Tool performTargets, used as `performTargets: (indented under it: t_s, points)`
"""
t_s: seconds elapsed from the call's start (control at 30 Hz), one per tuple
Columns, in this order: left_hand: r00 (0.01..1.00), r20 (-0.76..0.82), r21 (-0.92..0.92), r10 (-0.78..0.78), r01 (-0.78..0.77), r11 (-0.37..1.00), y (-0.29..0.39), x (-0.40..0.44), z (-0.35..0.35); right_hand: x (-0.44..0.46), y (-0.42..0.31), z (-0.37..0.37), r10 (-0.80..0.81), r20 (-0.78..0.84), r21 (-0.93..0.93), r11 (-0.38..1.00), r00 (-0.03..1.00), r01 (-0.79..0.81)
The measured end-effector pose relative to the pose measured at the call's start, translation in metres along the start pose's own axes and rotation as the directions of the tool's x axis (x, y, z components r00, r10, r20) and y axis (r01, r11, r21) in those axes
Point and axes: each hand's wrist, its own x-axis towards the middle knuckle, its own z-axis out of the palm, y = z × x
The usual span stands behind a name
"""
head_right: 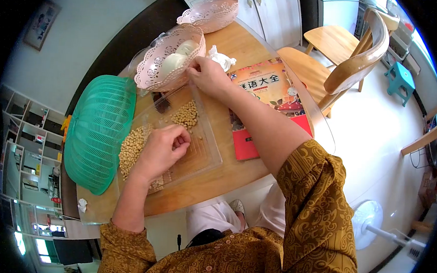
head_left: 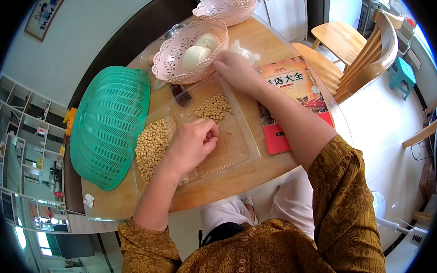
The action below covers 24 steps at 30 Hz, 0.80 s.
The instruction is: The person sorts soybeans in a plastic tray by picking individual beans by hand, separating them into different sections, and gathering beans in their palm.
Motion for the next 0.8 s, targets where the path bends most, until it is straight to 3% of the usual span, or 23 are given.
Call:
performTargets:
  t_s: [0.03,0.1,0.13,0.2,0.33,0.4,0.43,0.5,0.6,0.63,0.7,0.73,0.8]
  points:
    - [1.000,-0.001,0.000,0.000,0.000,1.000,0.002,-0.001,-0.003,0.000,0.000,0.000,-0.001,0.000,0.000,1.000,1.000,0.001]
    - [0.962,-0.264,-0.140,-0.071,0.035,0.990,0.008,-0.003,-0.011,0.001,0.000,-0.001,-0.023,-0.006,-0.025,0.999,1.000,0.023]
    - [0.962,-0.264,-0.141,-0.070,0.033,0.990,0.007,-0.006,-0.017,0.001,0.000,-0.002,-0.024,-0.008,-0.027,0.999,1.000,0.023]
    - [0.902,-0.424,0.038,-0.085,0.112,0.993,-0.003,-0.019,-0.033,0.000,-0.001,-0.002,0.016,0.006,0.027,1.000,1.000,-0.016]
    - [0.862,-0.472,0.123,-0.184,0.271,0.955,-0.033,-0.059,-0.055,0.001,0.001,0.000,0.017,-0.003,0.002,1.000,1.000,-0.017]
    - [0.812,-0.515,0.262,-0.273,0.453,0.852,-0.043,-0.076,-0.062,-0.001,0.000,-0.001,0.025,-0.004,0.017,1.000,1.000,-0.025]
    - [0.812,-0.516,0.263,-0.274,0.454,0.851,-0.046,-0.080,-0.061,-0.001,0.000,0.000,0.025,-0.003,0.018,1.000,1.000,-0.025]
    - [0.846,-0.533,0.551,0.029,0.321,0.770,-0.046,-0.085,-0.062,0.000,0.001,0.001,0.013,-0.010,0.015,1.000,1.000,-0.013]
    - [0.834,-0.538,0.546,0.123,0.233,0.805,-0.023,-0.071,-0.056,0.001,0.004,0.000,-0.005,0.000,0.018,1.000,1.000,0.005]
    - [0.833,-0.540,0.543,0.121,0.235,0.806,-0.014,-0.064,-0.053,0.001,0.004,0.000,-0.005,0.002,0.016,1.000,1.000,0.005]
    - [0.921,-0.382,0.139,-0.077,0.139,0.980,0.001,-0.049,-0.048,0.002,0.006,0.000,0.009,0.008,0.037,0.999,1.000,-0.009]
    - [0.920,-0.384,0.139,-0.076,0.139,0.981,0.007,-0.040,-0.046,0.002,0.006,0.001,0.007,0.009,0.036,0.999,1.000,-0.008]
    - [0.978,-0.135,-0.051,-0.156,0.150,0.987,0.016,-0.022,-0.042,0.003,0.009,0.001,-0.033,-0.019,0.000,0.999,0.999,0.033]
